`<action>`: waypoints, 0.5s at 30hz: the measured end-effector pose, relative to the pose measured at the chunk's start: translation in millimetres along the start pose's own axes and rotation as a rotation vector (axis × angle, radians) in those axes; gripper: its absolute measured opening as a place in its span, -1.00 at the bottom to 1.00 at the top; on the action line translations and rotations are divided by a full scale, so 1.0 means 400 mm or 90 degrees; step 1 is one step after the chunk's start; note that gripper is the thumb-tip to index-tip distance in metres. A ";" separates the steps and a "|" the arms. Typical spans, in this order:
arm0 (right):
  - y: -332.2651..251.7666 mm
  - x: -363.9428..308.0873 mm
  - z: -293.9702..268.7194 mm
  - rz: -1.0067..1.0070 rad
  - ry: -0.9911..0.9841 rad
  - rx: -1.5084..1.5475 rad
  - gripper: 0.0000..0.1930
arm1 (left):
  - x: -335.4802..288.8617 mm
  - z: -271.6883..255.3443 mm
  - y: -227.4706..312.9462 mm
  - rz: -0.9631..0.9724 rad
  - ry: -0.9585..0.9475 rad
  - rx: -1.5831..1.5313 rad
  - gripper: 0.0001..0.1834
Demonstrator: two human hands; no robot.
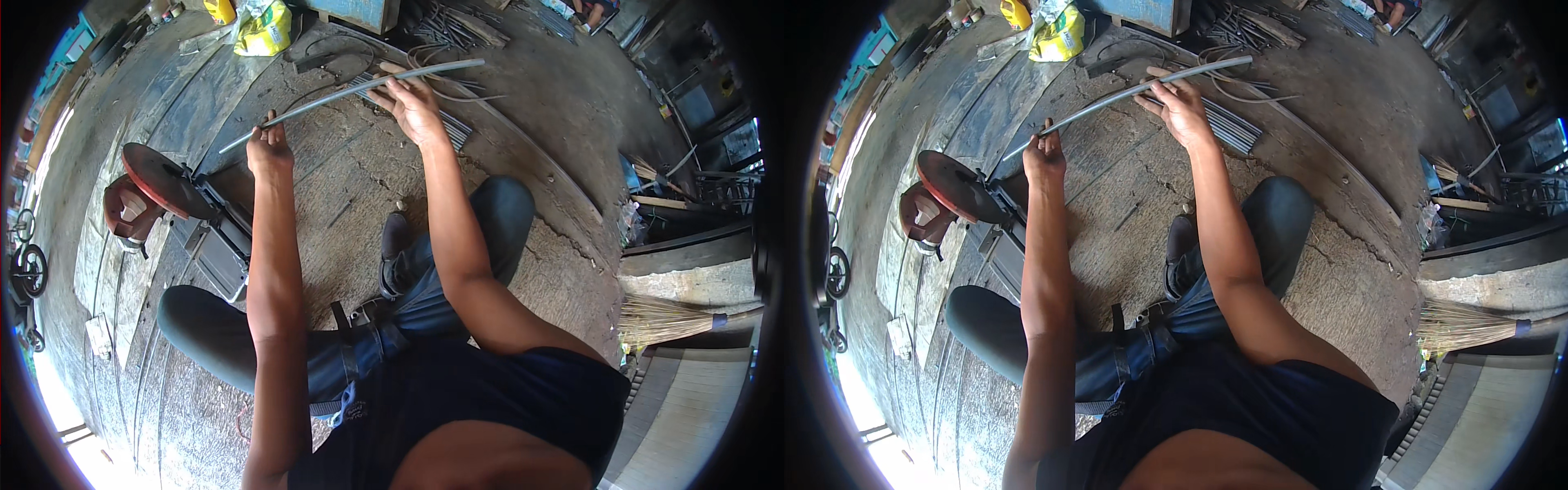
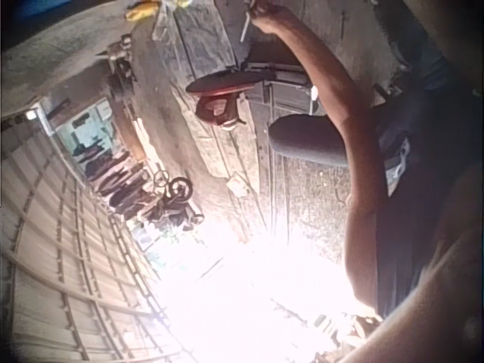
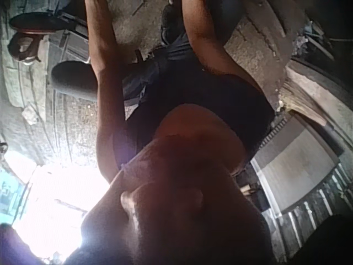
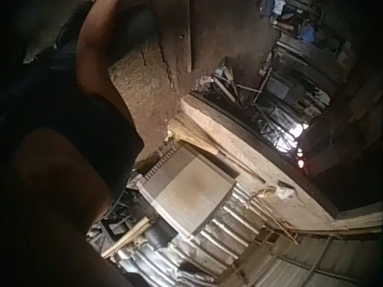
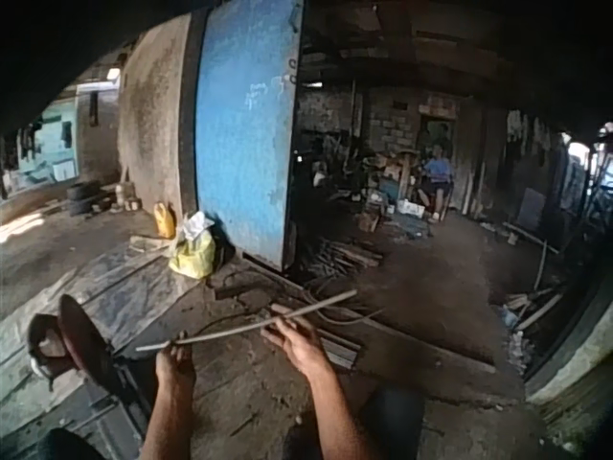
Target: Using a bench-mounted circular saw to cut thin metal rods to length.
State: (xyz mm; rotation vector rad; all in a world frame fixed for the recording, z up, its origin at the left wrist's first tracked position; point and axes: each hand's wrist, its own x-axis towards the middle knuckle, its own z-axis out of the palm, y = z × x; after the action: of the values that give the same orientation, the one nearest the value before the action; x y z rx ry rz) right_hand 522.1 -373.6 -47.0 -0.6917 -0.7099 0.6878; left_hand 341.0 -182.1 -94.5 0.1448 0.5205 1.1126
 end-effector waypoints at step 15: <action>0.016 -0.004 -0.092 0.200 0.276 -0.848 -0.74 | -0.086 0.056 -0.020 0.138 0.000 0.172 -0.85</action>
State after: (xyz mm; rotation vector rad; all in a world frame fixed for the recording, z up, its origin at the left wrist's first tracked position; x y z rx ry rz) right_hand 547.2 -382.7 -73.2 -2.1338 -0.5925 0.2333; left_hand 346.2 -212.8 -66.7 0.4442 0.6657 1.2493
